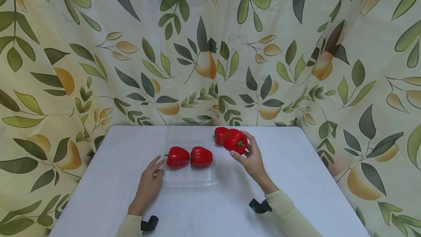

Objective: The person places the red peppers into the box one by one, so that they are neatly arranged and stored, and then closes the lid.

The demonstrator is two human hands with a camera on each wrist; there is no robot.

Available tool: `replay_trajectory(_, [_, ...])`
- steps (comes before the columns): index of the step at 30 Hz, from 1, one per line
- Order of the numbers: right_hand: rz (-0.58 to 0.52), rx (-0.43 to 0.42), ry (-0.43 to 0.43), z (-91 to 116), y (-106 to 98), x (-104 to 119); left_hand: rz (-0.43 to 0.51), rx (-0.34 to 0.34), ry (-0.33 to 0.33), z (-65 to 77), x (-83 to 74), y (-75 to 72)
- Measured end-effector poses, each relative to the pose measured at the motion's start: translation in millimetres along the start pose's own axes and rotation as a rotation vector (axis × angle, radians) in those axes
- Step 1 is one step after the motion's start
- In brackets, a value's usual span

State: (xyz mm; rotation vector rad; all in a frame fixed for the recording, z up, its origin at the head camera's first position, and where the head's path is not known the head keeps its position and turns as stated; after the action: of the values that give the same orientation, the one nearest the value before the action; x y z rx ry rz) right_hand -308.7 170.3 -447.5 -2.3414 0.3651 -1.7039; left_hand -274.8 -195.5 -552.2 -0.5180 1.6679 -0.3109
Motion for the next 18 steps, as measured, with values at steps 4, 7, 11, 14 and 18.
replay_trajectory(4, [0.007,0.008,0.003,4,6,0,-0.001,0.001,-0.002,-0.4,0.0,0.2])
replay_trajectory(7, [0.019,0.017,-0.005,7,11,-1,-0.004,-0.004,0.007,-0.7,-0.6,0.2])
replay_trajectory(11, [0.032,0.025,-0.009,10,17,-1,-0.013,-0.019,0.023,-0.6,-1.1,-0.4])
replay_trajectory(14, [0.028,0.026,0.005,11,21,-3,-0.018,-0.021,0.023,-0.3,-0.9,-0.7])
replay_trajectory(18, [0.0,0.04,0.011,13,29,-3,-0.008,-0.012,0.013,0.2,-0.5,-0.7])
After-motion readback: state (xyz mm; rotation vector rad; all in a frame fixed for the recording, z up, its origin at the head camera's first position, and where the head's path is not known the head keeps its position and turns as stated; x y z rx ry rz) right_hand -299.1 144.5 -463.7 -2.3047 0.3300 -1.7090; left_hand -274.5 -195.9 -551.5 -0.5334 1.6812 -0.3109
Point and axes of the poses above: each hand's wrist, its own z-axis away from the middle knuckle, its own y-axis out of the palm, x = y × z, the point moved 9 cm from there along -z, towards the middle knuckle, and after that the axes turned 6 degrees about z, right-handed, at the moved point
